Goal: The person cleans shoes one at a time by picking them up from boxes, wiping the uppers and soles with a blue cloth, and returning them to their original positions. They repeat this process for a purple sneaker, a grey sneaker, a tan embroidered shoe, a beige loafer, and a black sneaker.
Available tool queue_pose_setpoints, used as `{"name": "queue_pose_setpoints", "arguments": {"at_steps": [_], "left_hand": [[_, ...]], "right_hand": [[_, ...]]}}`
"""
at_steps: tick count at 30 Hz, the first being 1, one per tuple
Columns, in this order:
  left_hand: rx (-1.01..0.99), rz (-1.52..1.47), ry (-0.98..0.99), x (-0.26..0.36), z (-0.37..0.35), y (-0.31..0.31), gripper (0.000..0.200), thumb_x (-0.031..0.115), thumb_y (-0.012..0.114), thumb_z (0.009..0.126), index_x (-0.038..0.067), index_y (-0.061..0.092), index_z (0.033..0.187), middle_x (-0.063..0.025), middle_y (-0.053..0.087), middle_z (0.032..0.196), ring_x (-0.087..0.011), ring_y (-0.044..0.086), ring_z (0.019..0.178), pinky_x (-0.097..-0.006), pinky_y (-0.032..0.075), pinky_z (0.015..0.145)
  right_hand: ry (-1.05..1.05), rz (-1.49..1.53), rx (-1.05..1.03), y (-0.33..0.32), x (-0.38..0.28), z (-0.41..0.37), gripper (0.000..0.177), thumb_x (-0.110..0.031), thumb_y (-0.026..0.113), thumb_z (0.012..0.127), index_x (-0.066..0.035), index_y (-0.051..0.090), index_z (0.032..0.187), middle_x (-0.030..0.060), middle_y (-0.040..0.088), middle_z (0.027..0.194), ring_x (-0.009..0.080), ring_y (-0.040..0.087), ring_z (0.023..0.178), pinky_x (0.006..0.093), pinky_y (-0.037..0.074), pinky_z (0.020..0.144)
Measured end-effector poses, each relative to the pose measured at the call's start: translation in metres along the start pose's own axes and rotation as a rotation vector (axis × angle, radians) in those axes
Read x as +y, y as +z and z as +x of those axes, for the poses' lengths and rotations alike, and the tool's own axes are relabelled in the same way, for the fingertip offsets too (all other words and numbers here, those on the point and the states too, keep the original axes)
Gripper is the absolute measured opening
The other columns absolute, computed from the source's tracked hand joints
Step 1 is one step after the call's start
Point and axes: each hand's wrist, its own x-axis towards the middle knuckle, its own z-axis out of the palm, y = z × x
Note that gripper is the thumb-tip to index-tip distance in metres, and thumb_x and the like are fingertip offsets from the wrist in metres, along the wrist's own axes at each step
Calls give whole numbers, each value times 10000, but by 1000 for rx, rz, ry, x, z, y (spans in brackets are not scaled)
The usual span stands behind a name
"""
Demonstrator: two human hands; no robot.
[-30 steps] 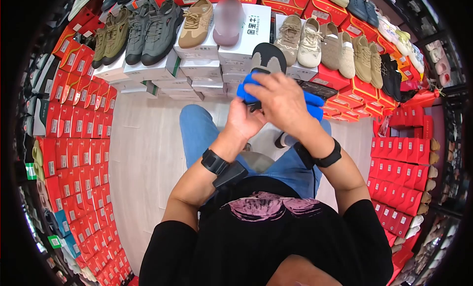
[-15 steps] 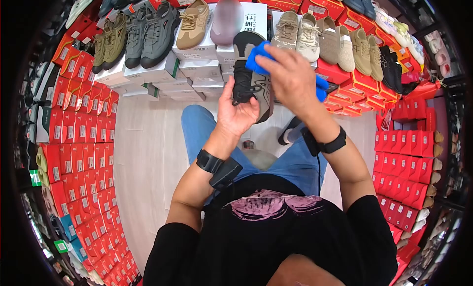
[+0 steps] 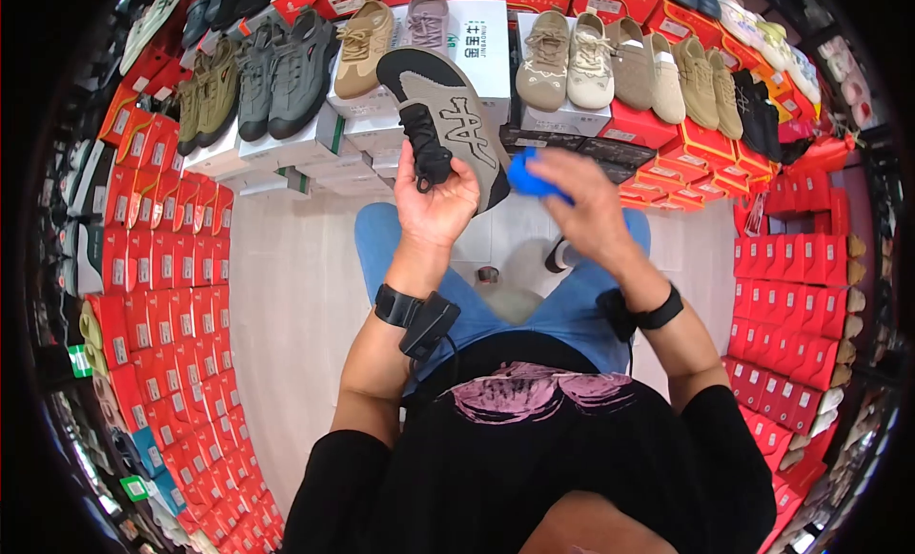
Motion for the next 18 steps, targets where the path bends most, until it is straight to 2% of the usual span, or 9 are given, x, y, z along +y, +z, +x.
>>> {"name": "queue_pose_setpoints", "arguments": {"at_steps": [2, 3, 6, 9, 13, 14, 15, 16, 18], "left_hand": [[9, 31, -26, -5, 2, -1, 297, 368, 557, 906, 96, 664, 964, -19, 683, 879, -178, 639, 730, -325, 564, 663], [5, 45, -34, -7, 4, -2, 309, 378, 548, 909, 99, 664, 975, -20, 683, 889, -179, 640, 751, -323, 564, 665], [-20, 108, -72, -12, 3, -4, 333, 396, 539, 911, 98, 660, 996, -30, 686, 915, -181, 642, 763, -321, 563, 662], [4, 101, -41, -6, -3, 6, 336, 395, 551, 906, 95, 658, 1016, -41, 687, 953, -182, 644, 764, -321, 563, 652], [-42, 77, 48, 12, -8, 5, 291, 325, 580, 898, 66, 650, 1013, -42, 683, 957, -155, 635, 753, -282, 554, 618], [-100, 46, 82, 15, -8, 3, 266, 281, 587, 897, 41, 643, 998, -55, 677, 962, -149, 631, 755, -262, 554, 603], [-33, -5, 98, 13, -10, 10, 223, 249, 589, 892, 48, 647, 969, -33, 680, 914, -135, 624, 692, -255, 544, 575], [-28, 0, 92, 13, -10, 9, 223, 249, 589, 892, 48, 647, 969, -33, 680, 914, -135, 624, 692, -255, 544, 575], [-147, -84, -47, 11, -9, 9, 264, 301, 604, 882, 93, 655, 1035, -5, 682, 981, -115, 619, 735, -247, 520, 578]], "right_hand": [[-62, -47, 174, -11, -15, 32, 401, -7, 634, 699, -138, 661, 1077, 92, 616, 1168, 299, 573, 1046, 379, 476, 873], [-44, -50, 195, -9, -17, 44, 401, -7, 634, 699, -138, 661, 1077, 92, 616, 1168, 299, 573, 1046, 379, 476, 873], [-200, -144, 248, 2, -26, 63, 356, -37, 630, 714, -137, 658, 1055, 79, 616, 1147, 281, 579, 999, 375, 474, 821], [-274, -255, 235, 14, -34, 51, 325, -98, 647, 693, -137, 655, 1016, 54, 603, 1119, 247, 560, 956, 364, 449, 734], [-207, -243, 74, 32, -20, -8, 381, -68, 644, 680, -145, 657, 1052, 64, 601, 1131, 272, 545, 1008, 378, 456, 797], [-120, -149, -62, 38, -9, -26, 389, -51, 642, 700, -146, 654, 1077, 68, 610, 1124, 263, 559, 998, 377, 467, 809], [-30, -55, -197, 41, -7, -32, 399, -35, 640, 720, -147, 651, 1102, 72, 618, 1117, 253, 573, 989, 376, 478, 821], [-23, -54, -193, 46, -2, -34, 399, -35, 640, 720, -147, 651, 1102, 72, 618, 1117, 253, 573, 989, 376, 478, 821], [944, 832, -427, 54, 9, -34, 371, -21, 627, 775, -117, 643, 1132, 72, 644, 1069, 208, 614, 920, 362, 512, 795]]}}
